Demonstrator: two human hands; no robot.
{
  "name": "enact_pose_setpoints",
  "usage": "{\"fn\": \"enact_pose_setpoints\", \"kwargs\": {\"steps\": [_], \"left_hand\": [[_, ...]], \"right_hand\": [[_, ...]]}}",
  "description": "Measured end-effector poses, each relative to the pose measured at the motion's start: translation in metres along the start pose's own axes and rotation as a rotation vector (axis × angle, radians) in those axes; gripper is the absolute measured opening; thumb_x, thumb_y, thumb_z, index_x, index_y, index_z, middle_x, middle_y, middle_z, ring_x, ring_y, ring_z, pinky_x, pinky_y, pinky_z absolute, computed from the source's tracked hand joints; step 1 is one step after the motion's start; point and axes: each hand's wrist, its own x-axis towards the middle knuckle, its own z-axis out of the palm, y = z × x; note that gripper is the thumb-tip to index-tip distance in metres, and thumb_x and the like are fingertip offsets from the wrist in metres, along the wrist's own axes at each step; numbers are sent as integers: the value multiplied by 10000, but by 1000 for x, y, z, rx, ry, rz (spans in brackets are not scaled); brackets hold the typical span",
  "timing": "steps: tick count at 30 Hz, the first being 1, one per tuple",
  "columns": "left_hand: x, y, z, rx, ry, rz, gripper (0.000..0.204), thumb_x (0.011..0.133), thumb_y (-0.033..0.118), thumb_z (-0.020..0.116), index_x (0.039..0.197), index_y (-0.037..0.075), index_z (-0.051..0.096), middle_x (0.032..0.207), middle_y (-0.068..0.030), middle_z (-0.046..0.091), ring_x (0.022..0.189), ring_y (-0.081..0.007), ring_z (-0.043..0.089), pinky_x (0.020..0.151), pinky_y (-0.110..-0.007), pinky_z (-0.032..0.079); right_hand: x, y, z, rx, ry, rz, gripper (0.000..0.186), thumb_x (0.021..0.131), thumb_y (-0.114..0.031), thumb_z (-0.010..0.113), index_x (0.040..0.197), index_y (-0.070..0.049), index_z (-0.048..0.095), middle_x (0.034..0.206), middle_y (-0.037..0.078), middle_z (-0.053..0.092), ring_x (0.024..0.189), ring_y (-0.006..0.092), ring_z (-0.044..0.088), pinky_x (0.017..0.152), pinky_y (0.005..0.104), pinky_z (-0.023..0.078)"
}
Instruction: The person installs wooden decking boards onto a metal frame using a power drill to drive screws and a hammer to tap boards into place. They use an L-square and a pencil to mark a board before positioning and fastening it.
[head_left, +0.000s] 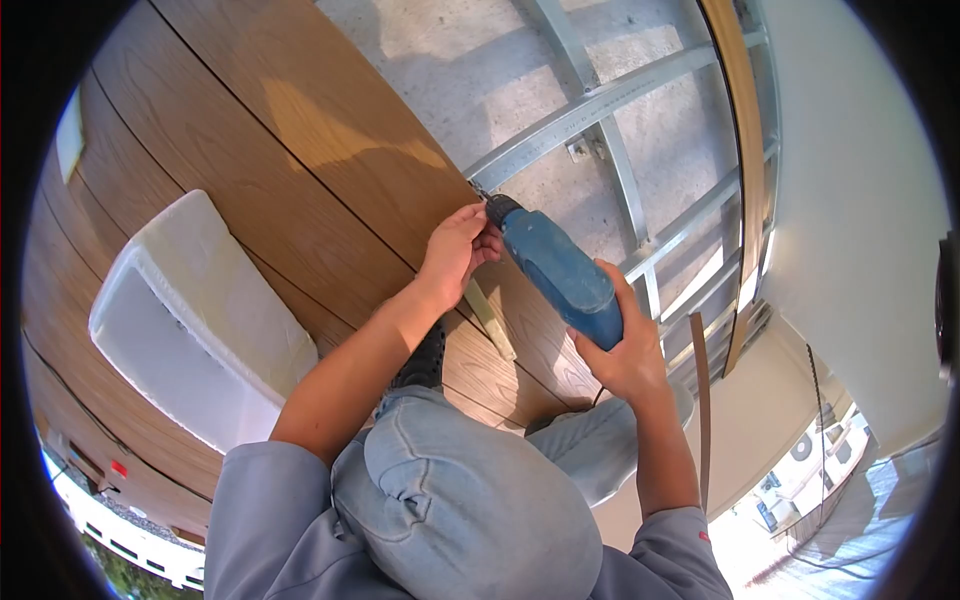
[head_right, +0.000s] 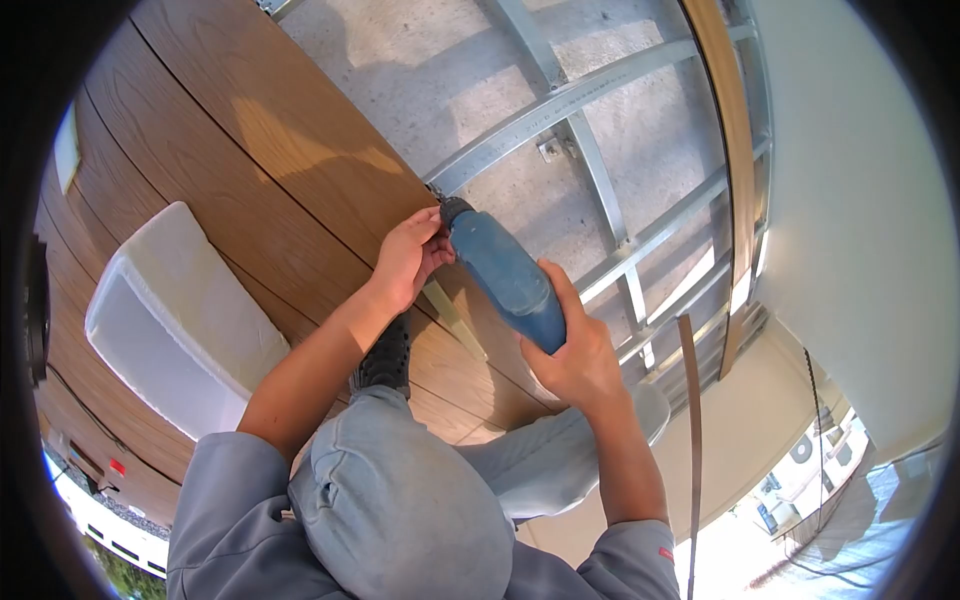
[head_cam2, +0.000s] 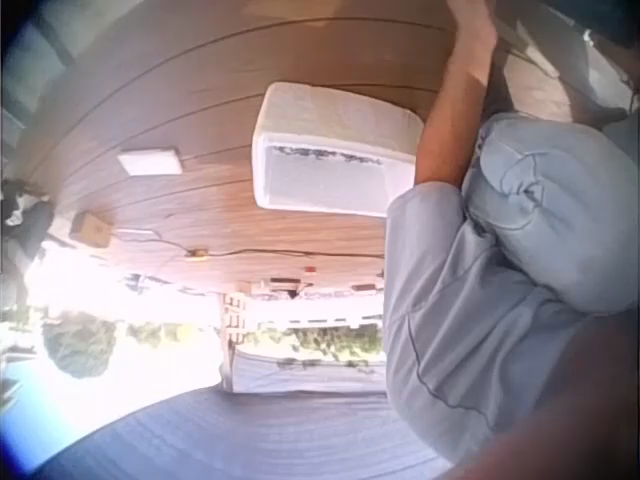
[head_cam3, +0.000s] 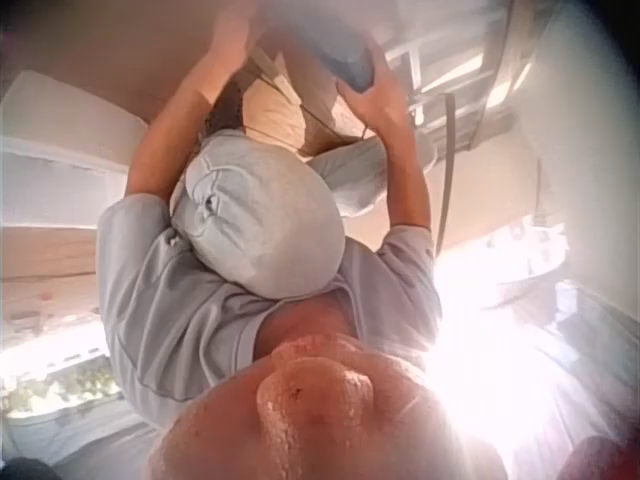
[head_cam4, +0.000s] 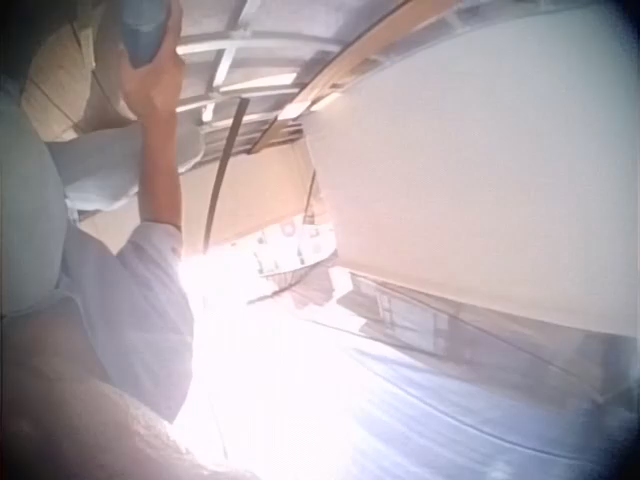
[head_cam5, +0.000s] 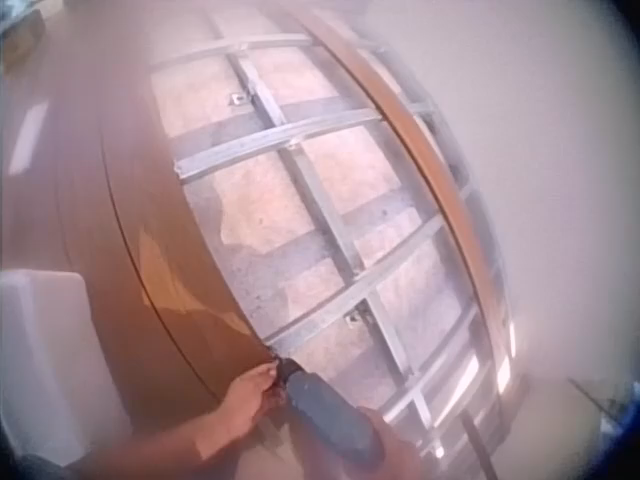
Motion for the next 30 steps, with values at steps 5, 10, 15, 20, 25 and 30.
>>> {"fn": "enact_pose_setpoints", "kwargs": {"steps": [5, 10, 15, 20, 25, 30], "left_hand": [[-49, 29, 69, 1143, 356, 1115, 361, 1059, 247, 521, 1295, -16, 595, 1099, -126, 640, 933, -249, 633, 887, -368, 518], [-56, 55, 118, 1177, -395, 1268, 372, 891, 307, 675, 1095, -3, 671, 1056, -137, 700, 902, -313, 671, 845, -396, 540], [-46, 50, 108, 1042, -339, 1294, 300, 781, 208, 699, 994, -3, 685, 981, -135, 717, 833, -320, 686, 762, -413, 563], [-46, 58, 108, 984, -344, 1299, 346, 726, 209, 699, 966, -39, 687, 968, -178, 723, 784, -338, 696, 745, -415, 580], [-45, 66, 106, 996, -367, 1297, 361, 731, 220, 697, 968, -54, 690, 968, -193, 724, 799, -339, 704, 768, -421, 588], [-43, 74, 108, 1002, -372, 1259, 352, 756, 228, 733, 964, -51, 683, 974, -186, 693, 815, -328, 668, 799, -416, 567]], "right_hand": [[4, -13, 3, -78, 57, -88, 831, 820, -147, 725, 1554, -174, 337, 1087, 265, 708, 984, 486, 691, 846, 481, 563], [6, -36, 7, -33, 3, 72, 822, 817, -188, 726, 1538, -102, 341, 997, 265, 717, 925, 481, 700, 797, 490, 570], [5, -47, 13, -32, 4, 126, 793, 810, -206, 724, 1503, -63, 365, 908, 255, 716, 863, 482, 700, 756, 494, 569], [8, -54, 15, 0, 8, 136, 758, 796, -180, 724, 1465, -32, 398, 938, 253, 710, 855, 476, 701, 745, 494, 571], [12, -61, 9, 12, -61, 137, 793, 776, -167, 767, 1463, -22, 397, 971, 242, 712, 874, 463, 707, 752, 483, 578], [20, -68, -2, -43, -100, 189, 790, 784, -185, 773, 1457, -13, 397, 943, 243, 713, 855, 463, 709, 742, 486, 577]]}}
